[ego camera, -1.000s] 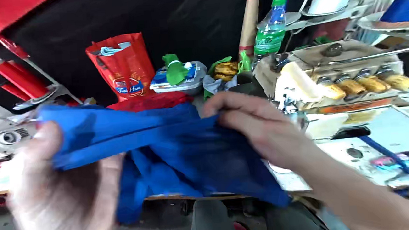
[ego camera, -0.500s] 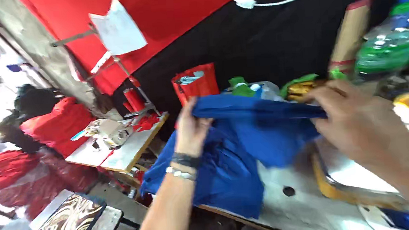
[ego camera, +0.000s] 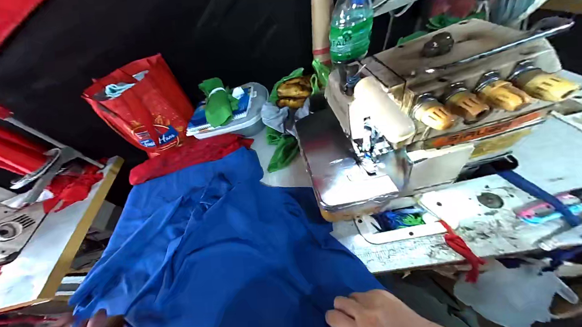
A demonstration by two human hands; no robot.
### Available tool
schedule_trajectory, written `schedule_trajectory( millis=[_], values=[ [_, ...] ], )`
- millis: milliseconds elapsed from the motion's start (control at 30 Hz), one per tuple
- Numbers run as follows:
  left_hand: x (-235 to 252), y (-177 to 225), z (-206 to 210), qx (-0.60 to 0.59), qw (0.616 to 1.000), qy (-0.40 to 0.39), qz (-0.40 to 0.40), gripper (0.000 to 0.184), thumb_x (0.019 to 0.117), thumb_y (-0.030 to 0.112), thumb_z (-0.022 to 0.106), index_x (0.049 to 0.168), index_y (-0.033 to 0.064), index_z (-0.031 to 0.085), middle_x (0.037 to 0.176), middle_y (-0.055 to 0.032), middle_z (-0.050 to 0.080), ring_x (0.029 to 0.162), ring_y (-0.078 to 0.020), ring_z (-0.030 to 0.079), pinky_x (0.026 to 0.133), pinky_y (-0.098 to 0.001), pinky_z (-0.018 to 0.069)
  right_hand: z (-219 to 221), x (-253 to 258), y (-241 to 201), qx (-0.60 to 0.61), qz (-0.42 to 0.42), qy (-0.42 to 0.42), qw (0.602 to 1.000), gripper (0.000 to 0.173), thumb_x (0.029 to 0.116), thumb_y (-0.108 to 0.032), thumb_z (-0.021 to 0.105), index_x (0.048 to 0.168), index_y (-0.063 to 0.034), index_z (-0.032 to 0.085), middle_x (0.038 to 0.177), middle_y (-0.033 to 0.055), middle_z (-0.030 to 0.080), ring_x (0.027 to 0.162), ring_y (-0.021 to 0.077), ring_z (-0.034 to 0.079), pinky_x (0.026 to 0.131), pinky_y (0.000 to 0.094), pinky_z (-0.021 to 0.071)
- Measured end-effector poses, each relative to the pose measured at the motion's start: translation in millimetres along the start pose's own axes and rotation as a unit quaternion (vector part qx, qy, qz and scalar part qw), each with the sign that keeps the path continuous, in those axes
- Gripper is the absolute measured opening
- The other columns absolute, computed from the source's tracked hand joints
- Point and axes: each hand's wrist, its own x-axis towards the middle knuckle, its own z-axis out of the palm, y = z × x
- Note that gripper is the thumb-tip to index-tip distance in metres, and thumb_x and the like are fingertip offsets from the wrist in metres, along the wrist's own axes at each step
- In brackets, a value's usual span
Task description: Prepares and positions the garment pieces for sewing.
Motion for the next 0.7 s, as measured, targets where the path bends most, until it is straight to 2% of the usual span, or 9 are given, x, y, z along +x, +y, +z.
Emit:
schedule_trajectory(
  millis=[33, 67, 200, 300, 367, 433, 533, 600, 700],
  values=[
    [0.7, 16.5, 16.8, 0.062, 0.994, -0.026, 0.082, 0.061, 0.0928, 0.004, 0.06, 0.142, -0.0207, 0.034, 0.141, -0.0343, 0.045, 0.122, -0.0315, 0.053, 0.101, -0.0389, 0.0481, 1.6, 1.8, -0.3, -0.003, 0.003, -0.004, 1.0, 0.007, 0.0909, -0.004, 0.066, 0.094, -0.0043, 0.072, 0.079, 0.014, 0.068, 0.059, 0.0282, 0.068, 0.047, 0.04, 0.0544],
    [-2.7, 40.5, 42.9, 0.108, 0.981, -0.069, 0.145, 0.056, 0.0956, 0.007, 0.059, 0.139, -0.0213, 0.038, 0.141, -0.0406, 0.044, 0.123, -0.0403, 0.054, 0.101, -0.0452, 0.0488, 4.7, 3.8, 1.2, -0.01, 0.001, -0.001, 1.0, 0.007, 0.0909, -0.004, 0.065, 0.093, -0.0047, 0.072, 0.078, 0.0134, 0.068, 0.058, 0.0275, 0.067, 0.047, 0.0394, 0.0538],
    [-47.0, 110.0, 187.5, 0.145, 0.888, -0.311, 0.306, 0.033, 0.1036, 0.013, 0.054, 0.131, -0.0029, 0.063, 0.129, -0.0218, 0.065, 0.118, -0.0353, 0.064, 0.101, -0.053, 0.0513, 14.1, 5.8, 6.0, -0.005, -0.012, -0.014, 1.0, 0.005, 0.0901, -0.009, 0.068, 0.091, -0.0046, 0.071, 0.075, 0.0129, 0.067, 0.057, 0.0272, 0.066, 0.045, 0.0395, 0.0533],
    [-74.0, 129.1, 264.2, 0.179, 0.823, -0.444, 0.306, 0.039, 0.1038, 0.018, 0.058, 0.137, -0.002, 0.06, 0.137, -0.0224, 0.06, 0.128, -0.039, 0.057, 0.109, -0.0554, 0.0439, -2.7, 3.4, -2.0, 0.109, 0.049, -0.16, 0.98, 0.018, 0.098, -0.007, 0.063, 0.11, 0.0041, 0.069, 0.094, 0.0244, 0.07, 0.082, 0.0417, 0.072, 0.067, 0.0546, 0.0581],
    [-81.5, 127.0, 285.2, 0.19, 0.818, -0.452, 0.299, 0.033, 0.0971, 0.015, 0.068, 0.126, -0.0026, 0.066, 0.124, -0.0249, 0.063, 0.119, -0.0422, 0.06, 0.102, -0.0586, 0.048, -10.6, -1.8, 4.1, 0.135, 0.051, -0.14, 0.98, 0.018, 0.0974, -0.009, 0.065, 0.109, 0.0042, 0.07, 0.095, 0.024, 0.071, 0.085, 0.0415, 0.072, 0.071, 0.0548, 0.0577],
    [-79.4, 118.8, 285.7, 0.167, 0.838, -0.434, 0.285, 0.022, 0.0951, 0.011, 0.069, 0.113, -0.0017, 0.072, 0.11, -0.023, 0.067, 0.107, -0.0397, 0.065, 0.095, -0.0585, 0.0514, -21.5, 3.8, 13.6, 0.096, 0.041, 0.006, 0.994, 0.013, 0.0971, -0.011, 0.065, 0.102, -0.0014, 0.073, 0.09, 0.0169, 0.071, 0.082, 0.0326, 0.072, 0.068, 0.0455, 0.0598],
    [-76.4, 115.0, 271.3, 0.005, 0.893, -0.337, 0.298, 0.016, 0.0958, 0.01, 0.066, 0.103, -0.0016, 0.073, 0.098, -0.0136, 0.068, 0.084, -0.0199, 0.068, 0.077, -0.039, 0.0581, -44.1, 20.1, 38.1, 0.072, 0.063, 0.22, 0.971, 0.017, 0.1021, -0.015, 0.06, 0.113, -0.0037, 0.068, 0.105, 0.0148, 0.069, 0.101, 0.0227, 0.069, 0.087, 0.0302, 0.0577],
    [-79.0, 138.9, 253.1, -0.132, 0.89, -0.271, 0.342, 0.014, 0.0974, 0.014, 0.064, 0.104, 0.0041, 0.071, 0.101, -0.0011, 0.065, 0.088, -0.003, 0.062, 0.078, -0.0208, 0.0551, -47.7, 29.4, 50.4, 0.13, 0.074, 0.301, 0.942, 0.036, 0.1041, -0.027, 0.06, 0.128, -0.0006, 0.055, 0.122, 0.0168, 0.066, 0.117, 0.0172, 0.064, 0.101, 0.0266, 0.0524],
    [-91.5, 188.6, 231.7, -0.229, 0.85, -0.251, 0.403, 0.007, 0.1017, 0.026, 0.062, 0.106, 0.0243, 0.067, 0.111, 0.0167, 0.06, 0.102, 0.007, 0.057, 0.086, -0.0108, 0.05, -36.1, 35.1, 48.1, 0.313, 0.088, 0.347, 0.88, 0.068, 0.0947, -0.034, 0.073, 0.141, 0.0054, 0.043, 0.133, 0.0166, 0.061, 0.124, 0.01, 0.06, 0.106, 0.0278, 0.0508]
  ],
)
